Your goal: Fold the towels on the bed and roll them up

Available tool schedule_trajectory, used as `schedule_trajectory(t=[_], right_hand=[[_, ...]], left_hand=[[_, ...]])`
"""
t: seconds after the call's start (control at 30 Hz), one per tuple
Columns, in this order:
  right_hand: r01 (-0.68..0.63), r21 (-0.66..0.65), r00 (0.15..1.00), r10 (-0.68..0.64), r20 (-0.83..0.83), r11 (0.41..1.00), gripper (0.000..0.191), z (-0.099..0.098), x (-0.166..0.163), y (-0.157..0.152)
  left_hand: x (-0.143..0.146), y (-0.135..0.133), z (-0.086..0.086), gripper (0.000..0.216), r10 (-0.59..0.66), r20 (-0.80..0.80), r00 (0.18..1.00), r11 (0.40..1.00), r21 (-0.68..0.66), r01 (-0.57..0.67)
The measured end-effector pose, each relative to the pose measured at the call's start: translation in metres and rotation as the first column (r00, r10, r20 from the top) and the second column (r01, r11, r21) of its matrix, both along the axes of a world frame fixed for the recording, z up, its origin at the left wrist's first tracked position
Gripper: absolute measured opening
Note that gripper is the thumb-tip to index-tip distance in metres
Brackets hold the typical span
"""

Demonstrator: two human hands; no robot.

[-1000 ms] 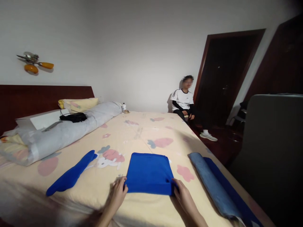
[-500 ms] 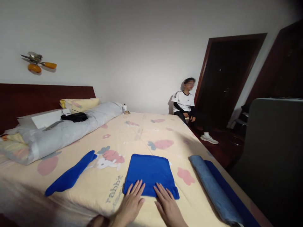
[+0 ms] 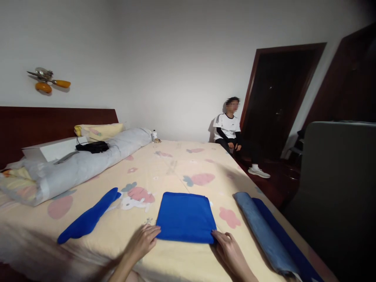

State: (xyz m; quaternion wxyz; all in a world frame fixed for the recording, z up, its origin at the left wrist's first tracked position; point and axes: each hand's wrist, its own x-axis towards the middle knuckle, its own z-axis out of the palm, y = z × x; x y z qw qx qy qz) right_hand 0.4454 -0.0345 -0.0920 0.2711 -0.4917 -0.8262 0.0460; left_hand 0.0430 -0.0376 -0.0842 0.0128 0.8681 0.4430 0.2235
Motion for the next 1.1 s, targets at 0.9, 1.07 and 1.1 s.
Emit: schedule_trajectory(t=[0.9,1.07,1.1], right_hand=[[-0.062,-0.039,0.986,0.067,0.151,0.997,0.055,-0.015,-0.056,-0.002],[0.100,-0.069,0.986,-0.089,0.143,0.993,0.053,-0.028,-0.012,0.002],[0.098,-0.071,0.986,-0.088,0.140,0.993,0.054,-0.029,-0.008,0.003]], left_hand=[[0.081,-0.009,-0.008,0.068,0.027,-0.126,0.992,0.993,-0.113,-0.041],[0.034,-0.003,-0.007,0.069,0.101,-0.170,0.980,0.981,-0.149,-0.127],[0.028,-0.001,-0.008,0.069,0.110,-0.170,0.979,0.979,-0.154,-0.137]])
